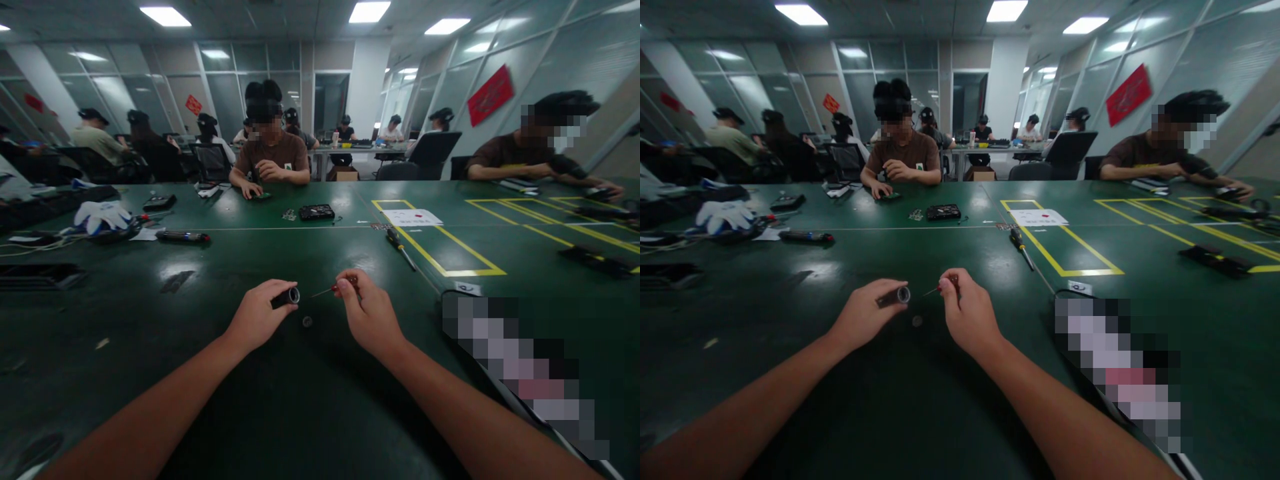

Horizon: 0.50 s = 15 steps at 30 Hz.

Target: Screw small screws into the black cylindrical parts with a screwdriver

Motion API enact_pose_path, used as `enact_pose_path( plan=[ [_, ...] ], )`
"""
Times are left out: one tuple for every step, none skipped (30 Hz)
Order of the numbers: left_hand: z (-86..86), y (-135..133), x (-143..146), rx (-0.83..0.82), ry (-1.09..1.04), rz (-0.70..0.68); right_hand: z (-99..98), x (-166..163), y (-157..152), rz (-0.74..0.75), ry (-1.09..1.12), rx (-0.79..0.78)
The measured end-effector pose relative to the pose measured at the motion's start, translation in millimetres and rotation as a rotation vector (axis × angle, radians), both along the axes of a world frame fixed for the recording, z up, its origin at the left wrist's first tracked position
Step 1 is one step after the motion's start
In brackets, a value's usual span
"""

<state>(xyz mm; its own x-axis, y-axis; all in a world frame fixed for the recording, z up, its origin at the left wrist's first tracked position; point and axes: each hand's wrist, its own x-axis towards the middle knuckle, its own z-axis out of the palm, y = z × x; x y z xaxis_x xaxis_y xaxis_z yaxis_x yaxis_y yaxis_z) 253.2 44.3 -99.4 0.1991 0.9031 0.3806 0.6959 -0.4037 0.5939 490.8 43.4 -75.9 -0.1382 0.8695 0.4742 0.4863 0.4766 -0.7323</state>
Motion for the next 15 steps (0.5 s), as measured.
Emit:
enact_pose_path(
  plan=[
    [1.9, 0, -1, 0.002, -0.002, 0.014, 0.0, 1, 1, -0.003, 0.001, -0.002],
    [4.0, -1, -2, 0.004, 0.0, 0.026, 0.2, 1, 1, -0.005, 0.004, -0.004],
    [6.2, -1, -3, 0.003, 0.01, 0.031, 0.6, 2, 1, -0.006, 0.004, -0.006],
    [8.3, -2, -4, 0.0, 0.026, 0.026, 1.0, 3, 2, -0.009, 0.003, -0.008],
    [10.2, -2, -5, -0.005, 0.049, 0.015, 1.6, 3, 2, -0.012, 0.0, -0.009],
    [11.9, -3, -6, -0.015, 0.077, 0.001, 2.1, 3, 2, -0.015, -0.002, -0.009],
    [13.2, -3, -6, -0.028, 0.105, -0.013, 2.5, 4, 2, -0.016, -0.004, -0.009],
    [14.3, -4, -6, -0.043, 0.132, -0.026, 2.8, 4, 2, -0.017, -0.006, -0.009],
    [15.2, -5, -6, -0.059, 0.157, -0.043, 3.0, 4, 3, -0.016, -0.006, -0.012],
    [16.0, -6, -5, -0.075, 0.179, -0.063, 2.9, 4, 3, -0.014, -0.004, -0.016],
    [16.8, -7, -4, -0.089, 0.197, -0.086, 2.6, 4, 3, -0.012, -0.002, -0.021],
    [17.9, -8, -3, -0.104, 0.212, -0.11, 2.1, 4, 3, -0.011, 0.002, -0.027],
    [19.1, -9, -2, -0.122, 0.223, -0.132, 1.5, 4, 4, -0.009, 0.007, -0.033],
    [20.5, -10, -1, -0.144, 0.233, -0.15, 0.6, 4, 4, -0.01, 0.013, -0.036],
    [22.0, -12, 0, -0.171, 0.241, -0.162, -0.3, 4, 5, -0.011, 0.02, -0.039]
  ],
)
